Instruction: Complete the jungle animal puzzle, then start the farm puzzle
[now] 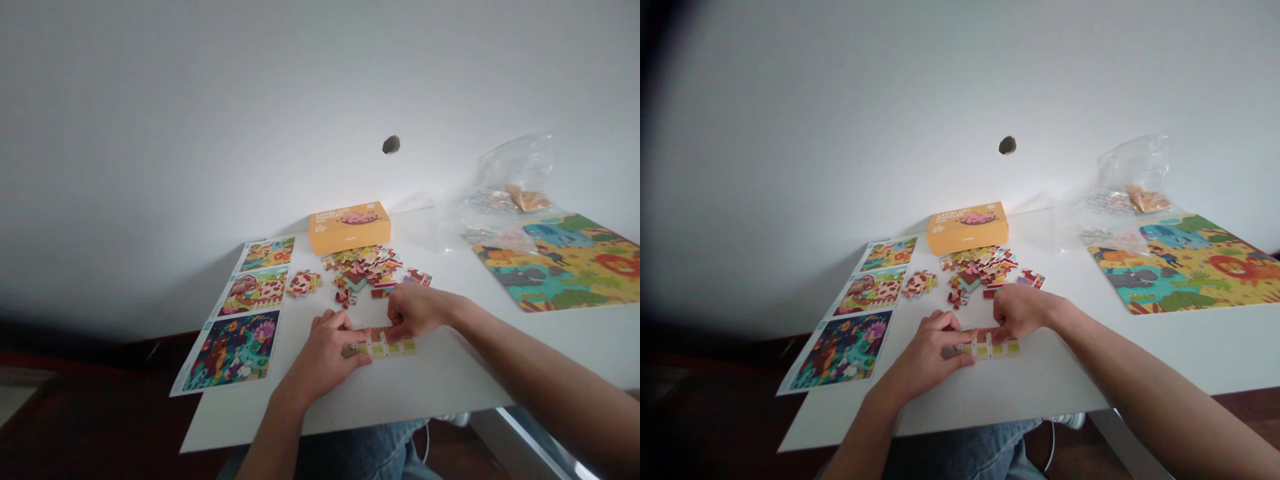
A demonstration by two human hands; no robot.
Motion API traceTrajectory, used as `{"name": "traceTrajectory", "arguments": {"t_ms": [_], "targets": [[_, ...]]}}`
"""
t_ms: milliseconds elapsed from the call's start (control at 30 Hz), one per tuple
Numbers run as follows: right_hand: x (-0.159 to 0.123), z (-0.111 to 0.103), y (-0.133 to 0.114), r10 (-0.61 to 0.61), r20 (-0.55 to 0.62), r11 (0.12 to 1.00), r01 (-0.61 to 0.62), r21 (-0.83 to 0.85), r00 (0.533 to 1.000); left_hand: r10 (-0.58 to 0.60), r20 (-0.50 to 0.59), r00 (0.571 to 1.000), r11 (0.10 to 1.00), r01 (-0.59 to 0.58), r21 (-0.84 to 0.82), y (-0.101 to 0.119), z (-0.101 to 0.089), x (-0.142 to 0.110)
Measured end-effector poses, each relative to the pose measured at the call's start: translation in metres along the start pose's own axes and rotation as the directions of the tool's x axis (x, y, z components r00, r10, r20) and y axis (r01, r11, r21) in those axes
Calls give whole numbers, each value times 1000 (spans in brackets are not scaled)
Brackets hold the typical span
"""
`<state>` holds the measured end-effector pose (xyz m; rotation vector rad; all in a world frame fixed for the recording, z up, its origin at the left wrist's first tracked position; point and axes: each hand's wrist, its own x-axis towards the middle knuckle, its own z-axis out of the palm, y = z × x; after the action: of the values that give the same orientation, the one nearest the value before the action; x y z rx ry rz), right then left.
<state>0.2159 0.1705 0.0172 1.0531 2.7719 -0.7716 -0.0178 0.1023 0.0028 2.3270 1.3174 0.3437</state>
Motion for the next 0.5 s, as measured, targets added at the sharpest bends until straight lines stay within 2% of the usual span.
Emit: {"name": "traceTrajectory", "arguments": {"t_ms": [200,367,500], "targets": [[10,14,-15,-102,-103,995,102,-1,990,6,-17,1000,1000,-6,-15,6,5,2],[7,9,-13,-120,-88,991,124,46,989,-8,-4,1000,1000,8,-24,5,2,2],[0,2,-2,-73,-39,996,75,51,997,-10,-5,1000,1000,10,-29,1,0,1]]}}
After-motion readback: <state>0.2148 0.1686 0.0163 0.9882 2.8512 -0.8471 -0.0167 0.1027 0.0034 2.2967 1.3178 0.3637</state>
